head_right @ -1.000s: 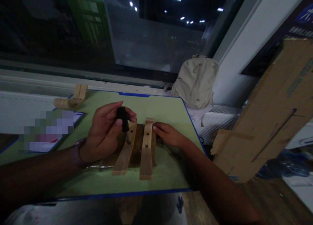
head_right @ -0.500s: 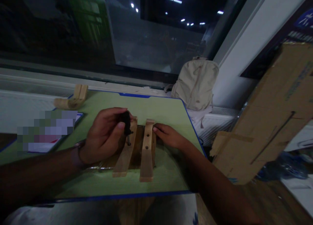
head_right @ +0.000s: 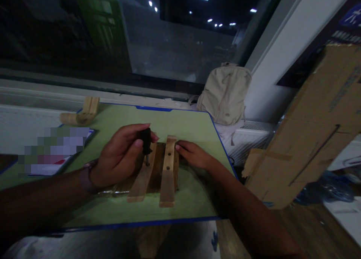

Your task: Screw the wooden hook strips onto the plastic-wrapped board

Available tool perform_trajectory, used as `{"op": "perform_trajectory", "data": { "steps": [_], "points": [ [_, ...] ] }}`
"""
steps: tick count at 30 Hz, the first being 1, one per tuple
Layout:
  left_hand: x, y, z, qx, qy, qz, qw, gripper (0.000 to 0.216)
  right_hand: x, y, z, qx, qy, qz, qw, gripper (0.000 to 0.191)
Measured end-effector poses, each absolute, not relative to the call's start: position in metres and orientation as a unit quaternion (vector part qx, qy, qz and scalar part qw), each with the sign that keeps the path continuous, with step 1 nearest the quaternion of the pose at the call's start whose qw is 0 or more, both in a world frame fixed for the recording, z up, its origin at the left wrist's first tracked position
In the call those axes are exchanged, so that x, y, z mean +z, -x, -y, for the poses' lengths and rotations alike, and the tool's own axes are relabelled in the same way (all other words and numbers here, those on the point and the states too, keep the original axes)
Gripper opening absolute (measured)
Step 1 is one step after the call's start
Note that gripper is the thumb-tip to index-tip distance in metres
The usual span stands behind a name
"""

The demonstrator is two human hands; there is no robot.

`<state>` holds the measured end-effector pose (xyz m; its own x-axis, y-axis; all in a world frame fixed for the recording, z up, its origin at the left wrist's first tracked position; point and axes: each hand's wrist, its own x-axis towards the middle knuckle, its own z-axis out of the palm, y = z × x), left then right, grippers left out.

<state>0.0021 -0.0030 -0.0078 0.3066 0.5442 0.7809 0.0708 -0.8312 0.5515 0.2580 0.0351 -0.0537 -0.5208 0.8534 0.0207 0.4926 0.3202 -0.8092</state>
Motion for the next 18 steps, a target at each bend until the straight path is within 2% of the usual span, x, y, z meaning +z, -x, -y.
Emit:
{"op": "perform_trajectory", "data": {
  "steps": [5,9,12,15,18],
  "points": [
    [-0.0053,-0.0019,-0.0019,0.579,-0.785,-0.155,0.158,0.045,-0.0537,-0.2591,-0.0356,0.398,0.427,0.778,0.232,0.052],
    [-0.0083,-0.0025,0.0022,0.548,-0.784,-0.195,0.216,0.051,-0.0518,-0.2582,-0.0347,0.409,0.417,0.777,0.235,0.051],
    [-0.0096,-0.0026,0.003,0.557,-0.776,-0.184,0.233,0.048,-0.0518,-0.2579,-0.034,0.409,0.419,0.774,0.243,0.052],
    [-0.0066,-0.0024,-0.0006,0.576,-0.78,-0.163,0.184,0.043,-0.052,-0.258,-0.0334,0.416,0.42,0.77,0.242,0.053],
    [-0.0042,-0.0028,-0.002,0.586,-0.78,-0.166,0.144,0.046,-0.0518,-0.2578,-0.0336,0.416,0.422,0.768,0.243,0.054]
  ]
}}
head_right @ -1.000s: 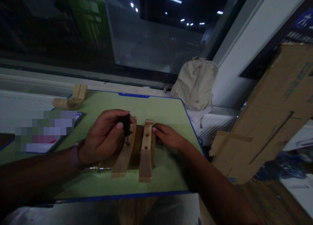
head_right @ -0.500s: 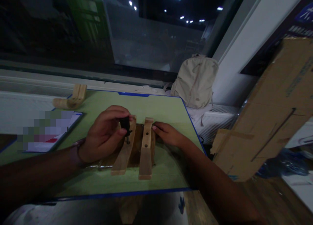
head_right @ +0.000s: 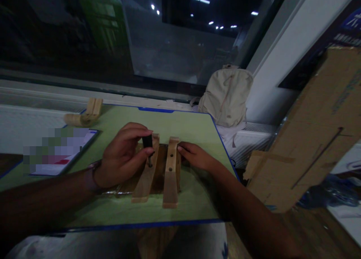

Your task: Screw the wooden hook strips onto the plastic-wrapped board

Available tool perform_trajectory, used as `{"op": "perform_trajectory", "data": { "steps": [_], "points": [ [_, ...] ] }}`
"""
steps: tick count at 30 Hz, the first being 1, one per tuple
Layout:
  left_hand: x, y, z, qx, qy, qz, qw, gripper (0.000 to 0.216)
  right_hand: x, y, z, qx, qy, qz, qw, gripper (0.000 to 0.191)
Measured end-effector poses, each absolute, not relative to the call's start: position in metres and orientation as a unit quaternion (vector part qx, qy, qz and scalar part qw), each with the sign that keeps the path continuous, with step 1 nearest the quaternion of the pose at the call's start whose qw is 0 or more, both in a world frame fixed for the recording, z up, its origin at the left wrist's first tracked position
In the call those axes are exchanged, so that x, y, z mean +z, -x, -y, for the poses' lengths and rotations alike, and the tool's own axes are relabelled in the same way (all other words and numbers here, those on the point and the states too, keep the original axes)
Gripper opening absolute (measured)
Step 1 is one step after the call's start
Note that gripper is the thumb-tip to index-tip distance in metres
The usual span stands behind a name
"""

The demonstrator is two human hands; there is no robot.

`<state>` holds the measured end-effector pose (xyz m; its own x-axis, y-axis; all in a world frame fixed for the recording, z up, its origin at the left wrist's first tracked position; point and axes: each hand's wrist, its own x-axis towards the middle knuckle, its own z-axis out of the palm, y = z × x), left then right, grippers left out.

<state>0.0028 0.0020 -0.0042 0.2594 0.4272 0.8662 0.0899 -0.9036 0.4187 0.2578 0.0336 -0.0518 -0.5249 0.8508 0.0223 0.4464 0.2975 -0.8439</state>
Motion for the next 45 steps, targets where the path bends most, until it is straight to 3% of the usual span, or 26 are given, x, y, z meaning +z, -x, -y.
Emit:
{"op": "perform_trajectory", "data": {
  "steps": [7,14,22,29,36,45],
  "points": [
    [-0.009,-0.004,0.005,0.565,-0.764,-0.19,0.248,0.046,-0.054,-0.259,-0.035,0.396,0.435,0.776,0.228,0.052],
    [-0.005,-0.003,-0.005,0.594,-0.778,-0.159,0.132,0.045,-0.052,-0.259,-0.033,0.398,0.435,0.775,0.228,0.049],
    [-0.011,-0.003,0.005,0.553,-0.771,-0.204,0.242,0.043,-0.052,-0.257,-0.034,0.404,0.423,0.775,0.24,0.049],
    [-0.001,0.0,-0.001,0.578,-0.787,-0.171,0.132,0.043,-0.051,-0.258,-0.034,0.419,0.419,0.771,0.234,0.051],
    [-0.009,-0.002,0.005,0.556,-0.774,-0.202,0.227,0.049,-0.052,-0.259,-0.034,0.396,0.433,0.777,0.228,0.051],
    [-0.008,-0.003,0.001,0.573,-0.774,-0.174,0.203,0.042,-0.053,-0.259,-0.035,0.387,0.432,0.781,0.232,0.049]
  ]
}}
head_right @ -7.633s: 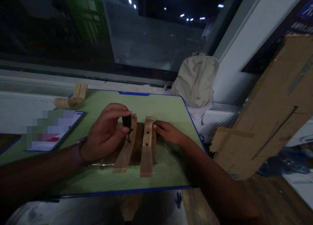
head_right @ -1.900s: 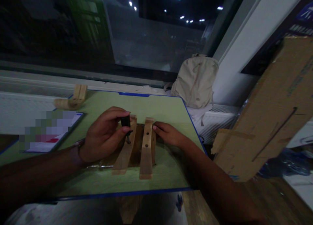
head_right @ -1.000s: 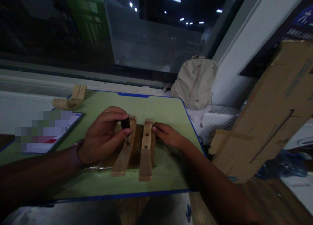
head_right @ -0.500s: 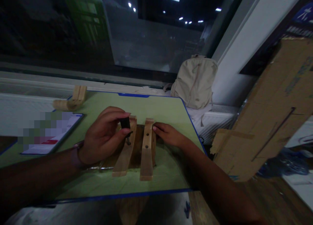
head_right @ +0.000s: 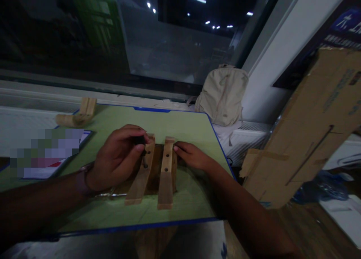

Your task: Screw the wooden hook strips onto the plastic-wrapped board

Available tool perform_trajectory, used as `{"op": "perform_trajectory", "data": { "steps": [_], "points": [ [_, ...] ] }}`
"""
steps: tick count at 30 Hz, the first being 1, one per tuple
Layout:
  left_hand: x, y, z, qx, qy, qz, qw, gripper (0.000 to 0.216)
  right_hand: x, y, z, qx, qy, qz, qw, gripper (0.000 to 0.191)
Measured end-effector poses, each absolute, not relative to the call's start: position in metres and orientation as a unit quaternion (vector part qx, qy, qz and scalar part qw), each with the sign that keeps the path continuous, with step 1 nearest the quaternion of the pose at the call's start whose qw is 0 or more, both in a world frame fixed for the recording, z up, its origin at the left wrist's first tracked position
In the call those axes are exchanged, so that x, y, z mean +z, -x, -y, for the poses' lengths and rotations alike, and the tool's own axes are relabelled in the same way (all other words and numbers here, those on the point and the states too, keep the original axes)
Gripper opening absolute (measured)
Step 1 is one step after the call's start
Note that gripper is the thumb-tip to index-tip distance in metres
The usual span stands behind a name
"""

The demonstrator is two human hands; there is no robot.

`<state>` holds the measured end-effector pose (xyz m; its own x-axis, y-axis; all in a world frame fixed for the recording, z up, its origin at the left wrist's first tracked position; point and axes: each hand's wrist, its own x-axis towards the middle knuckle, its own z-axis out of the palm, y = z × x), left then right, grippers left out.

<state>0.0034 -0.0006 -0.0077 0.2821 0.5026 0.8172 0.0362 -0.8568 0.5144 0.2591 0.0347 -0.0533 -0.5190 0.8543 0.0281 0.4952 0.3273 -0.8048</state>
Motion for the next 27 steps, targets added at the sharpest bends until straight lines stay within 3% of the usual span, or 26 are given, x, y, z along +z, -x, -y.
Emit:
{"op": "perform_trajectory", "data": {
  "steps": [8,17,21,24,27],
  "points": [
    [-0.009,-0.006,0.003,0.582,-0.75,-0.134,0.285,0.043,-0.052,-0.258,-0.035,0.383,0.427,0.788,0.225,0.052],
    [0.003,-0.002,0.002,0.574,-0.788,-0.196,0.103,0.038,-0.052,-0.258,-0.034,0.4,0.426,0.777,0.233,0.053],
    [-0.005,-0.003,0.005,0.558,-0.782,-0.203,0.189,0.05,-0.05,-0.258,-0.034,0.396,0.436,0.774,0.234,0.052],
    [-0.01,-0.004,0.006,0.56,-0.767,-0.191,0.249,0.048,-0.051,-0.258,-0.034,0.385,0.432,0.781,0.236,0.052],
    [-0.008,-0.003,0.003,0.562,-0.78,-0.156,0.227,0.04,-0.053,-0.258,-0.034,0.382,0.429,0.785,0.235,0.053]
  ]
}}
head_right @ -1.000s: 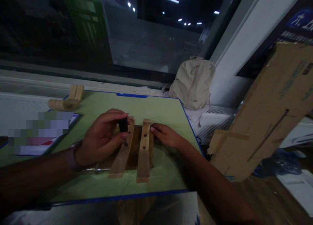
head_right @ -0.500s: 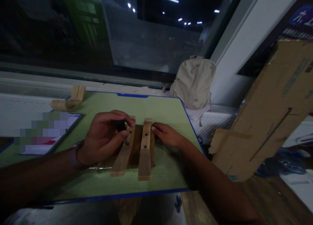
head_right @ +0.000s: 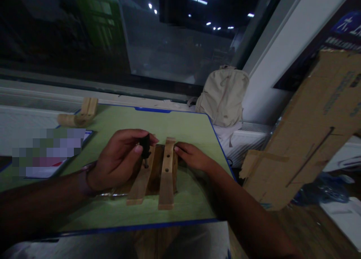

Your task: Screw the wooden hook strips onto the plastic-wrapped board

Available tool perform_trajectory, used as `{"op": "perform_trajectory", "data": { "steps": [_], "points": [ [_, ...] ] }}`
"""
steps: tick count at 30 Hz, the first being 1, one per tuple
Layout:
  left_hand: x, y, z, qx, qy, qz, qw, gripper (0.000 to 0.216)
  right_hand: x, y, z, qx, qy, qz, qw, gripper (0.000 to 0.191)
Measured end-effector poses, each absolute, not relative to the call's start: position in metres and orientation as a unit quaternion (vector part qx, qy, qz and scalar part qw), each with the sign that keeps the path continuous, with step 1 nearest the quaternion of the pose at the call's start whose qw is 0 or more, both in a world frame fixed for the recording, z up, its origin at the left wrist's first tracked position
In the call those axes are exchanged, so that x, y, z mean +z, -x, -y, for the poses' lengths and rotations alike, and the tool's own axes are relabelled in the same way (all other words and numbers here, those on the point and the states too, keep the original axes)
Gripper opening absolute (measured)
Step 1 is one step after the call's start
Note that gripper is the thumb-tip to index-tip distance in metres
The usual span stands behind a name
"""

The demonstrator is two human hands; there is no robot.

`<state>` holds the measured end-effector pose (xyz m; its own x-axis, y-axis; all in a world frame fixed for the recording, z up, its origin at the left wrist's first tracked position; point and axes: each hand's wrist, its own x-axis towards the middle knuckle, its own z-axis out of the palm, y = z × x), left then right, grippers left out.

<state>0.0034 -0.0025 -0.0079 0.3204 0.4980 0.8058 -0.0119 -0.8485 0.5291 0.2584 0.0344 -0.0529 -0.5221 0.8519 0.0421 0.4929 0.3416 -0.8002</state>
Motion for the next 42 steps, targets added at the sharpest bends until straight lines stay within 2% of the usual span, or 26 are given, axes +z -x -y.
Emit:
{"op": "perform_trajectory", "data": {
  "steps": [5,13,18,25,32,39,42],
  "points": [
    [-0.001,-0.001,-0.003,0.585,-0.784,-0.164,0.126,0.041,-0.053,-0.258,-0.034,0.396,0.433,0.777,0.229,0.054],
    [-0.009,-0.002,0.006,0.557,-0.775,-0.21,0.211,0.043,-0.054,-0.258,-0.035,0.394,0.436,0.775,0.23,0.053],
    [-0.006,-0.002,-0.003,0.589,-0.782,-0.119,0.165,0.041,-0.052,-0.258,-0.034,0.401,0.434,0.773,0.232,0.055],
    [-0.004,-0.003,0.003,0.555,-0.791,-0.18,0.186,0.041,-0.047,-0.255,-0.032,0.417,0.429,0.765,0.238,0.057],
    [0.005,-0.001,0.001,0.568,-0.801,-0.159,0.105,0.034,-0.047,-0.256,-0.031,0.404,0.438,0.774,0.217,0.056],
    [-0.01,-0.003,0.002,0.568,-0.771,-0.199,0.209,0.046,-0.05,-0.257,-0.033,0.384,0.441,0.781,0.22,0.051],
    [-0.006,-0.002,0.001,0.573,-0.783,-0.164,0.176,0.038,-0.05,-0.257,-0.033,0.399,0.426,0.778,0.233,0.053]
  ]
}}
